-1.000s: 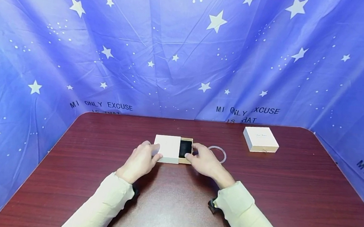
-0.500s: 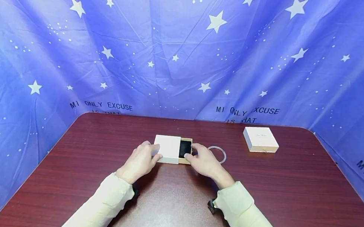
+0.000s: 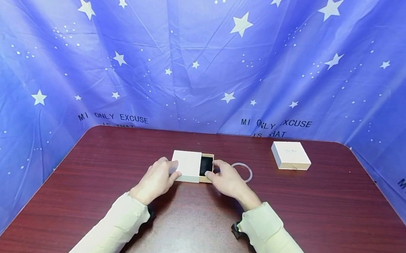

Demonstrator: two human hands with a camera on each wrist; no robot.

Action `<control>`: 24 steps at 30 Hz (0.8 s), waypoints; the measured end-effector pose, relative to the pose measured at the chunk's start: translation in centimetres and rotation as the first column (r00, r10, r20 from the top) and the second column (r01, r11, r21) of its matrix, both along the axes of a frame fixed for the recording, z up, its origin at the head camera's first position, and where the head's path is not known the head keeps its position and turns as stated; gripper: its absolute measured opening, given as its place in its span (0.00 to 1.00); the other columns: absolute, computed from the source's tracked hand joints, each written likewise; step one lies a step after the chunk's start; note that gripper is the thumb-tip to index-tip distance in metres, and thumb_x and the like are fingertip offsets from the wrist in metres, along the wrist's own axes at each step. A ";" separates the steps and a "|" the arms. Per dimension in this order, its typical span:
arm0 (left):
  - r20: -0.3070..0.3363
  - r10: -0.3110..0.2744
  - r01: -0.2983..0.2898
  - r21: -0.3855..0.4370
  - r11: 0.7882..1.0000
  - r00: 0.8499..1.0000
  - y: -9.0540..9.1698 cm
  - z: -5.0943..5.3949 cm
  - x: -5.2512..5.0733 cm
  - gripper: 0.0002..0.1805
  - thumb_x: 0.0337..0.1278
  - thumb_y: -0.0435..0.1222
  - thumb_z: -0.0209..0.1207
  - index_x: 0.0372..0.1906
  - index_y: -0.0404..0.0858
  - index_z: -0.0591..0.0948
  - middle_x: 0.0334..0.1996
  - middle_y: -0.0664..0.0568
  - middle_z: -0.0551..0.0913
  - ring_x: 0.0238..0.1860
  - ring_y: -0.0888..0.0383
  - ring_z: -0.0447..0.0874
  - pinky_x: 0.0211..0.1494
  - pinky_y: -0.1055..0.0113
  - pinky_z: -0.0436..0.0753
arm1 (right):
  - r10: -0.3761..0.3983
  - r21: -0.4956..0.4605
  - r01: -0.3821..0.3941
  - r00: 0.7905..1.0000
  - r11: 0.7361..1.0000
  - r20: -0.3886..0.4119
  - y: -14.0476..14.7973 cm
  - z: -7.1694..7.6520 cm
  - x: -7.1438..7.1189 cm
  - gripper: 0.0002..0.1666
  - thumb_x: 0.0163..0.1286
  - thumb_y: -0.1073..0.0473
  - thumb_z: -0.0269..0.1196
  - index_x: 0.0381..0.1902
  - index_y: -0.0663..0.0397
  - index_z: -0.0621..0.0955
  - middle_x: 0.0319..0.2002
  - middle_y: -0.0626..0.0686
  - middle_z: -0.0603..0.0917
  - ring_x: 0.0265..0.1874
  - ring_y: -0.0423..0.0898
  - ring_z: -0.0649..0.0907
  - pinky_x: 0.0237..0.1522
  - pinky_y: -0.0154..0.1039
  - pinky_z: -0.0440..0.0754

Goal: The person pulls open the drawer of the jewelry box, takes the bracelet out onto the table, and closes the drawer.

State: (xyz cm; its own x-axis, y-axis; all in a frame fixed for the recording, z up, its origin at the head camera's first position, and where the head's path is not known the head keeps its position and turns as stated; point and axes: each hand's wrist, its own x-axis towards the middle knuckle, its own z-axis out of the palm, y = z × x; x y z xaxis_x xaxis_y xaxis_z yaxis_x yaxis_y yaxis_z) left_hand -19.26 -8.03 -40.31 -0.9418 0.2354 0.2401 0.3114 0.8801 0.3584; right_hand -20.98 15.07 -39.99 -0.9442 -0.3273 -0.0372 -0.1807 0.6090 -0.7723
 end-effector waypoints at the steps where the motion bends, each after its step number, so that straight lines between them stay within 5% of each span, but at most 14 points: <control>1: 0.000 0.000 0.000 0.000 1.000 1.000 0.0 0.0 0.0 0.10 0.59 0.41 0.62 0.41 0.39 0.82 0.32 0.44 0.76 0.29 0.41 0.82 0.32 0.52 0.80 | 0.001 0.002 -0.001 1.000 1.000 -0.001 0.0 0.0 0.0 0.30 0.70 0.56 0.56 0.64 0.69 0.67 0.22 0.55 0.80 0.22 0.47 0.79 0.37 0.41 0.76; 11: 0.003 0.006 -0.006 0.001 1.000 1.000 0.0 0.0 0.0 0.13 0.60 0.41 0.62 0.45 0.39 0.82 0.33 0.44 0.76 0.30 0.41 0.82 0.33 0.52 0.80 | -0.002 0.015 0.002 1.000 1.000 -0.017 -0.1 -0.1 -0.1 0.30 0.70 0.56 0.57 0.64 0.69 0.67 0.30 0.54 0.82 0.27 0.43 0.80 0.40 0.42 0.76; 24: -0.013 -0.004 0.003 -0.009 1.000 1.000 0.1 0.1 0.0 0.08 0.59 0.41 0.62 0.37 0.40 0.81 0.30 0.46 0.74 0.28 0.42 0.81 0.31 0.53 0.79 | 0.003 0.006 -0.002 1.000 1.000 -0.023 -0.1 -0.2 -0.1 0.30 0.70 0.56 0.57 0.63 0.69 0.68 0.33 0.53 0.82 0.28 0.43 0.79 0.38 0.41 0.77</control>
State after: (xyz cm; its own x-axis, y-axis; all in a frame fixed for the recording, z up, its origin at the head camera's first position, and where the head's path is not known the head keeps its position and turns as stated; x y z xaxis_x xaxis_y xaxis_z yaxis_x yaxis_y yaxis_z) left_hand -19.23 -7.98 -40.23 -0.9378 0.2409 0.2500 0.3189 0.8822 0.3464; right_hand -21.11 14.93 -40.15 -0.9440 -0.3296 -0.0176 -0.1997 0.6128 -0.7646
